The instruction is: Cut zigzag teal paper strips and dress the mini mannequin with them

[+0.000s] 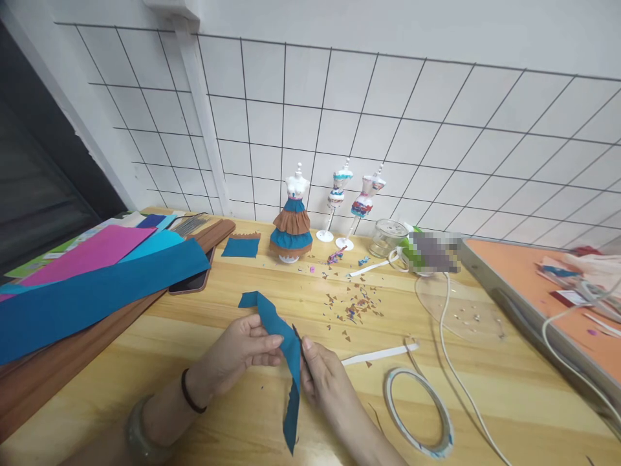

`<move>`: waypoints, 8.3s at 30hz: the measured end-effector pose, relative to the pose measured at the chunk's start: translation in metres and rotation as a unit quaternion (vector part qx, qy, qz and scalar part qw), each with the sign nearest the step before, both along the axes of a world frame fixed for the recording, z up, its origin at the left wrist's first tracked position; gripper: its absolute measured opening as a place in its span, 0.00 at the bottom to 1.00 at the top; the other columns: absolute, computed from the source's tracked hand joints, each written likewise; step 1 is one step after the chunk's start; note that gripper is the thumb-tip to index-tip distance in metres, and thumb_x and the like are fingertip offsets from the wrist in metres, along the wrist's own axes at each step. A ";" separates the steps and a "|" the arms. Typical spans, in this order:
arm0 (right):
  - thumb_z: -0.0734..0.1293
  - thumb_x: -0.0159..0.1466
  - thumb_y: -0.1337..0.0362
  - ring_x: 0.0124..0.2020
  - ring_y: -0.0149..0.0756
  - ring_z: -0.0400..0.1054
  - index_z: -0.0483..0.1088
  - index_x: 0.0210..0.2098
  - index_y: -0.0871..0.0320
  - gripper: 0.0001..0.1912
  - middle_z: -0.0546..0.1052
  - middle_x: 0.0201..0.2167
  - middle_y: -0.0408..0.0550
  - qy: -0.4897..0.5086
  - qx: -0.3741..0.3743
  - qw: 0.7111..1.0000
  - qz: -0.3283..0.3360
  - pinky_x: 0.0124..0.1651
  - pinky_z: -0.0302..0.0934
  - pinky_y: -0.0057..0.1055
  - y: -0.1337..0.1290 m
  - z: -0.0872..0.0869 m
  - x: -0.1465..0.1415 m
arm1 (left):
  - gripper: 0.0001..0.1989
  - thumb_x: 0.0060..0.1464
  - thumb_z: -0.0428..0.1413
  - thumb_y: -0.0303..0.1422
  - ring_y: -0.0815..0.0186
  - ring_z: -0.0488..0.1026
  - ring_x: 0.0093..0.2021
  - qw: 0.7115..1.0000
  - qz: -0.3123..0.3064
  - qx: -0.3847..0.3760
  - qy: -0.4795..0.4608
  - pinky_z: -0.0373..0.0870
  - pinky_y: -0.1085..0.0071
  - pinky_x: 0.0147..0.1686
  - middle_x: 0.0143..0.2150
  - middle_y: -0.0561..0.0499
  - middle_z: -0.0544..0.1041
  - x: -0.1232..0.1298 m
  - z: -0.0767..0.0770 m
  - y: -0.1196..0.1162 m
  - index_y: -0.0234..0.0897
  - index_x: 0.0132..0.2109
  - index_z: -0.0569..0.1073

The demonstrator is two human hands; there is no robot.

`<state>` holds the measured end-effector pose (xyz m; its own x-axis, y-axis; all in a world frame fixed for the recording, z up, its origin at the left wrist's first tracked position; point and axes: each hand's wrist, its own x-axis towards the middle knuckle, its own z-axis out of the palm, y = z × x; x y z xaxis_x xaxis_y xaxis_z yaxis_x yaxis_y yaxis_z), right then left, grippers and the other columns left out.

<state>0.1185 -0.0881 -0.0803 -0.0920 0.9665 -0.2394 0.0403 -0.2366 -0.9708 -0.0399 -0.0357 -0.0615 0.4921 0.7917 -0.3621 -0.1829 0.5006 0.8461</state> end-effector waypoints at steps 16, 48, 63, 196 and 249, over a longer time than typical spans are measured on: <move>0.67 0.55 0.55 0.23 0.29 0.53 0.69 0.26 0.61 0.13 0.62 0.20 0.39 -0.051 0.037 0.997 0.048 0.27 0.49 0.25 -0.001 0.016 -0.004 | 0.15 0.39 0.63 0.38 0.69 0.73 0.28 0.999 -0.011 0.035 -0.019 0.68 0.75 0.28 0.29 0.48 0.77 -0.003 -0.004 0.006 0.30 0.32 0.73; 0.54 0.61 0.43 0.13 0.24 0.39 0.62 0.28 0.58 0.23 0.50 0.11 0.31 -0.012 -0.070 0.992 0.103 0.16 0.33 0.25 -0.005 0.008 0.004 | 0.15 0.36 0.64 0.33 0.68 0.72 0.29 0.994 -0.050 0.096 0.028 0.72 0.73 0.27 0.29 0.51 0.74 -0.003 0.001 0.004 0.33 0.33 0.69; 0.53 0.62 0.45 0.15 0.26 0.41 0.60 0.25 0.56 0.22 0.51 0.14 0.33 -0.011 -0.052 0.994 0.094 0.19 0.34 0.27 -0.005 0.000 0.004 | 0.16 0.36 0.63 0.34 0.65 0.75 0.28 0.995 -0.056 0.072 0.048 0.72 0.73 0.24 0.29 0.49 0.76 -0.002 0.009 0.002 0.32 0.33 0.70; 0.57 0.59 0.44 0.13 0.23 0.38 0.60 0.27 0.58 0.22 0.50 0.12 0.31 0.018 -0.076 0.992 0.099 0.15 0.32 0.24 -0.004 0.005 0.005 | 0.15 0.37 0.63 0.32 0.67 0.74 0.29 0.993 -0.077 0.085 0.036 0.72 0.74 0.27 0.29 0.50 0.76 -0.002 0.004 0.002 0.32 0.33 0.69; 0.56 0.61 0.45 0.14 0.24 0.41 0.60 0.25 0.58 0.22 0.51 0.12 0.32 -0.023 -0.060 0.993 0.099 0.18 0.34 0.26 -0.001 0.003 0.006 | 0.15 0.40 0.61 0.40 0.73 0.69 0.19 0.995 -0.009 0.076 0.057 0.69 0.78 0.18 0.24 0.53 0.73 -0.004 -0.003 0.008 0.32 0.30 0.68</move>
<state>0.1241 -0.0893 -0.0775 -0.2630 0.8950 -0.3602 0.1417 -0.3335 -0.9320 -0.0442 -0.0276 -0.0648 0.4704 0.8326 -0.2926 -0.0740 0.3676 0.9270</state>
